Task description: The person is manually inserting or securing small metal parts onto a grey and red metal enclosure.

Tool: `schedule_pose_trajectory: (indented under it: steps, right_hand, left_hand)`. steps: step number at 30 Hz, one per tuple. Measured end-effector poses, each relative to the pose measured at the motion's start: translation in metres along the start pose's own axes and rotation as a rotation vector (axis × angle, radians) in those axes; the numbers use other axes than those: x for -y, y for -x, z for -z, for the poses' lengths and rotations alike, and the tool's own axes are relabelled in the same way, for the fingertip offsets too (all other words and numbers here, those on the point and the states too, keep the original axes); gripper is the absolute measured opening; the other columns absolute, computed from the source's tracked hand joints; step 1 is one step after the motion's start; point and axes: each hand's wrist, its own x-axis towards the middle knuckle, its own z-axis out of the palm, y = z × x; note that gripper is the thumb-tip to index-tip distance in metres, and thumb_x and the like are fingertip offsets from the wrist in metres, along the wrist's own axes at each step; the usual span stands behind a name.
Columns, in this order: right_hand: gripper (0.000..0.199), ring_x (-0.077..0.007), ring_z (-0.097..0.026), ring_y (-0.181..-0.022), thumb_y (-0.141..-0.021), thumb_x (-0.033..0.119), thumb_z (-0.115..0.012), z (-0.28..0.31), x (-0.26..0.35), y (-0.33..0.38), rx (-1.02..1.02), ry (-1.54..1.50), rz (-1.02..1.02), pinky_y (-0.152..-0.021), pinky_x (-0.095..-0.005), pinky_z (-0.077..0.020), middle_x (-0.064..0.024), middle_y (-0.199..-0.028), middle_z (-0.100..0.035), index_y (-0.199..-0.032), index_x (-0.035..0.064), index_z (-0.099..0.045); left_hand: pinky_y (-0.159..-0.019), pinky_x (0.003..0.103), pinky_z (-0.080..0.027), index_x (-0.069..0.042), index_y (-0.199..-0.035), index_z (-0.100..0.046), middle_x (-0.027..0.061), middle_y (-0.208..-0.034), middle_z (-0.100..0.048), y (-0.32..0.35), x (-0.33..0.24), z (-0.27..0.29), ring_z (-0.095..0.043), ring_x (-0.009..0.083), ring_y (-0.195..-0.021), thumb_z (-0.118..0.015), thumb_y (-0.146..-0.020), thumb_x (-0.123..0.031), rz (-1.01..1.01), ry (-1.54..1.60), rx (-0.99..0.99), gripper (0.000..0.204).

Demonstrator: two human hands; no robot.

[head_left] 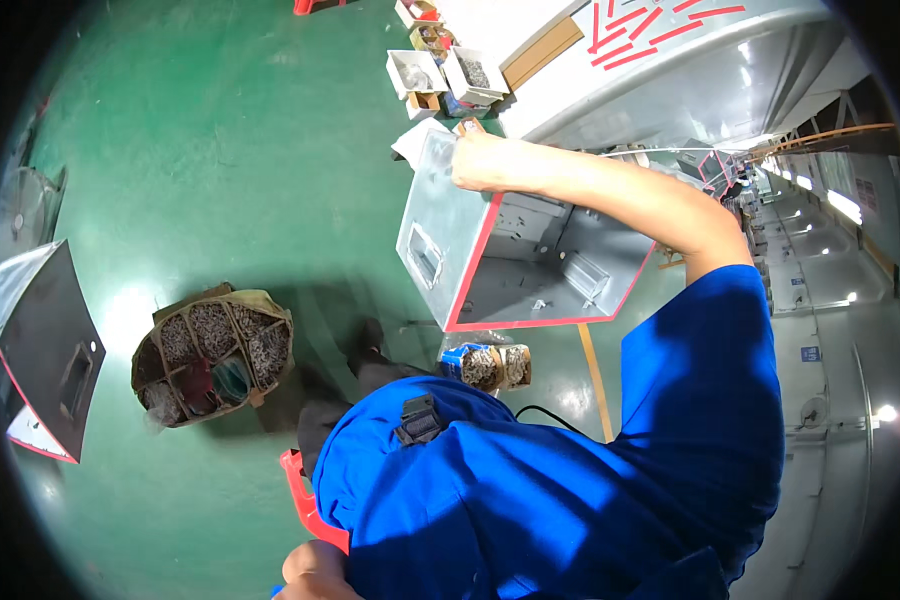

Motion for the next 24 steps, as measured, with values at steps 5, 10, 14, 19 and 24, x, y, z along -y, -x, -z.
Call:
schedule_pose_trajectory:
  steps: [5,10,14,19,24]
  right_hand:
    - [0.023,-0.023,-0.057,-0.067,-0.075,0.027,-0.063,0.049,-0.006,-0.003,0.192,-0.133,-0.044,-0.059,-0.039,-0.0426,-0.0071,-0.072,-0.06,-0.067,0.006,-0.064]
    - [0.031,-0.0256,-0.057,-0.079,-0.073,0.033,-0.071,0.168,0.005,0.03,-0.647,-1.129,-0.177,-0.071,-0.0362,-0.0435,-0.0091,-0.083,-0.061,-0.087,0.0058,-0.062]
    - [0.013,-0.0233,-0.058,-0.063,-0.077,0.018,-0.066,0.257,0.05,0.088,-1.611,-1.071,0.353,-0.064,-0.0339,-0.0456,-0.0053,-0.071,-0.062,-0.081,0.0061,-0.065]
    - [0.019,-0.0166,-0.056,-0.057,-0.081,0.005,-0.047,0.308,0.091,0.144,-2.003,-0.77,0.465,-0.059,-0.0297,-0.0429,-0.0035,-0.065,-0.059,-0.068,0.0091,-0.061]
    - [0.017,-0.0143,-0.055,-0.058,-0.081,0.005,-0.049,0.297,0.132,0.192,-2.086,-0.183,0.275,-0.059,-0.0278,-0.0433,-0.0032,-0.065,-0.059,-0.068,0.0085,-0.058]
  left_hand:
    - [-0.038,0.027,-0.031,-0.001,-0.067,-0.055,0.0041,-0.055,-0.048,-0.012,0.002,-0.002,-0.041,0.0103,-0.041,-0.062,-0.072,0.003,0.072,-0.086,-0.013,0.009]
    - [-0.038,0.027,-0.031,0.0,-0.067,-0.056,0.0039,-0.056,-0.049,-0.026,-0.01,-0.009,-0.042,0.0113,-0.042,-0.064,-0.069,0.003,0.208,-0.228,-0.026,0.009]
    - [-0.039,0.026,-0.032,0.001,-0.068,-0.056,0.0038,-0.056,-0.049,-0.047,-0.035,-0.036,-0.044,0.0121,-0.043,-0.066,-0.067,0.003,0.334,-0.46,0.035,0.01]
    - [-0.04,0.027,-0.034,0.0,-0.069,-0.058,0.0043,-0.058,-0.051,-0.075,-0.031,-0.05,-0.047,0.0158,-0.047,-0.07,-0.061,-0.002,0.425,-0.804,0.279,0.015]
    - [-0.036,0.025,-0.026,0.0,-0.069,-0.06,-0.0007,-0.048,-0.042,-0.096,0.02,-0.074,-0.036,0.0108,-0.038,-0.072,-0.072,-0.006,0.509,-0.77,0.28,0.014]
